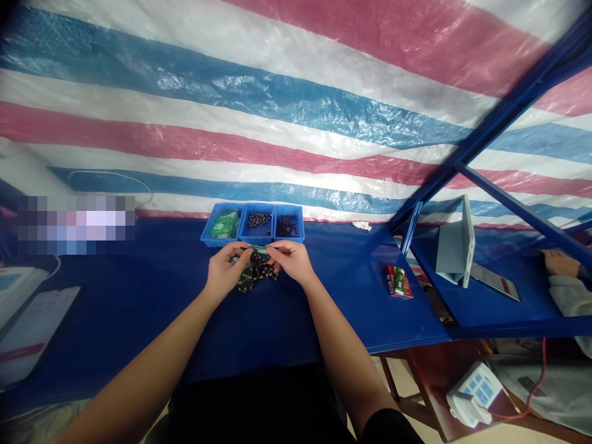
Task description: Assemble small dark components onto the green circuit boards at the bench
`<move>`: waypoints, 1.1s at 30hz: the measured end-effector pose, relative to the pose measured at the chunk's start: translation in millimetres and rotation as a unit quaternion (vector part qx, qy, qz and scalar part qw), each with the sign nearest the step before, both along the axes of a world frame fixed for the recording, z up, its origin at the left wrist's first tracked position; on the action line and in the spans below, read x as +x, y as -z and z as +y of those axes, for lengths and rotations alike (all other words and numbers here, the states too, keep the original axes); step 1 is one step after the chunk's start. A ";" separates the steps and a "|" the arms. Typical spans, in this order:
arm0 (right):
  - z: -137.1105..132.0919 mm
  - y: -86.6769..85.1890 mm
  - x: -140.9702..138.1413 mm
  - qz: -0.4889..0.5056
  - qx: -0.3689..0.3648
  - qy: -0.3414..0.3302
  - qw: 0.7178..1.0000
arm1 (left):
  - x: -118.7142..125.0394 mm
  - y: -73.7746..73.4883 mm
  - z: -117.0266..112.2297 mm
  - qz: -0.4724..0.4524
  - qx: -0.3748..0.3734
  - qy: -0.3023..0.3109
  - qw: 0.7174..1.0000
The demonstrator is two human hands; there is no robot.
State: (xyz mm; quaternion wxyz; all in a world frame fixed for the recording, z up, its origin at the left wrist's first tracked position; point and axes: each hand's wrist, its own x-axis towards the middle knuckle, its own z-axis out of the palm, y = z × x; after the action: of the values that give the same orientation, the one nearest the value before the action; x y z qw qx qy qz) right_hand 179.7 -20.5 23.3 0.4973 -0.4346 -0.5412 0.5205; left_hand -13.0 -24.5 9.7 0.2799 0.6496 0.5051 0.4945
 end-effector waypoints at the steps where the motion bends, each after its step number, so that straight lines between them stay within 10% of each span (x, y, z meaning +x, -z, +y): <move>1: -0.3 -0.6 0.0 0.007 0.005 0.000 1.000 | 0.0 -0.2 -0.5 -0.009 -0.004 0.009 1.000; 33: 2.1 5.9 -7.9 -0.005 0.022 0.082 0.996 | 3.6 -0.9 0.8 -0.092 -0.026 0.011 0.995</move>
State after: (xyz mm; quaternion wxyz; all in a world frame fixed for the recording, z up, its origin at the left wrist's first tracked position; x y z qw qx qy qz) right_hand 171.8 -18.4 17.5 0.5454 -0.4691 -0.5171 0.4638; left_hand -9.4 -23.7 10.6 0.3474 0.5997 0.4829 0.5353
